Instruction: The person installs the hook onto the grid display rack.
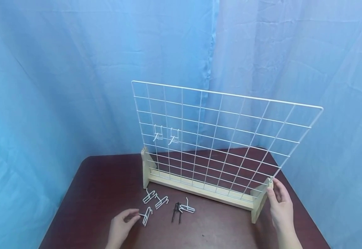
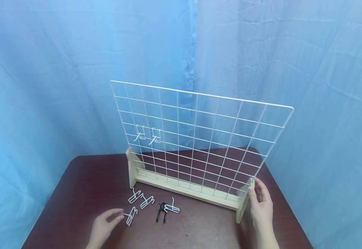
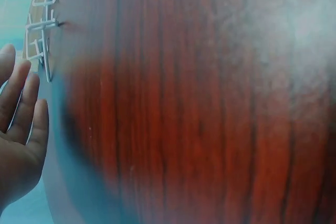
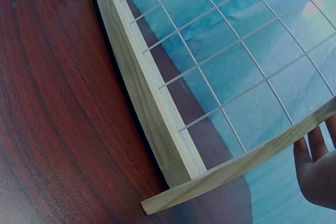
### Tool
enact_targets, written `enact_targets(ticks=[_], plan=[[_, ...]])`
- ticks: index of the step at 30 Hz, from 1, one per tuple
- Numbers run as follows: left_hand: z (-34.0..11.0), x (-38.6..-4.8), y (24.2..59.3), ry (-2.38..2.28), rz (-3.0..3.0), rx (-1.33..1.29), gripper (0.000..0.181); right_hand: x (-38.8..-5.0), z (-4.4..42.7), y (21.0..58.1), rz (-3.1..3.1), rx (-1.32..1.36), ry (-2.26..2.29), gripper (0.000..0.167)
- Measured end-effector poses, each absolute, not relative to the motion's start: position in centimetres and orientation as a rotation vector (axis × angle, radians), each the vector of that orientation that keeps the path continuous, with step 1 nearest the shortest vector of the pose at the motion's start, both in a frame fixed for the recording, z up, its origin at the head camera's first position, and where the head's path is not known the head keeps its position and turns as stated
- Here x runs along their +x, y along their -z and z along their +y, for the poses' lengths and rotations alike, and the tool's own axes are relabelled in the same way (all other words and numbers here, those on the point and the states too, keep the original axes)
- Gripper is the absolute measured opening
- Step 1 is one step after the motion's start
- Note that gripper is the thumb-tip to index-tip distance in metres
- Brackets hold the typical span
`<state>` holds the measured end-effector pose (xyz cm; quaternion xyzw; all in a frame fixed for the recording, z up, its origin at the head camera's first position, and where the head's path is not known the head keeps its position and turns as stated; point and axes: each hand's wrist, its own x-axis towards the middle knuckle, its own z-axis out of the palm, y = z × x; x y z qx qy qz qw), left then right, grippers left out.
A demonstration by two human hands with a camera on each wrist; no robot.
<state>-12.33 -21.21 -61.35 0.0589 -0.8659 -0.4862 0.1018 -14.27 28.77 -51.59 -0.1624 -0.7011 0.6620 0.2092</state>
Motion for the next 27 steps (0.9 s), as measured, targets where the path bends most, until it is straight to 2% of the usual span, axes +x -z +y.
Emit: enact_targets(ticks=[13, 27], plan=[[-22.1, -13.6, 62.8, 1.189, -2.501, -0.132, 0.034, -14.3, 29.0, 52.0, -2.007, -0.428, -1.788, 0.050], [-22.8, -14.5, 63.5, 1.204, -2.613, -0.121, 0.035, -14.4, 29.0, 51.9, -2.024, -0.430, -1.787, 0.051]])
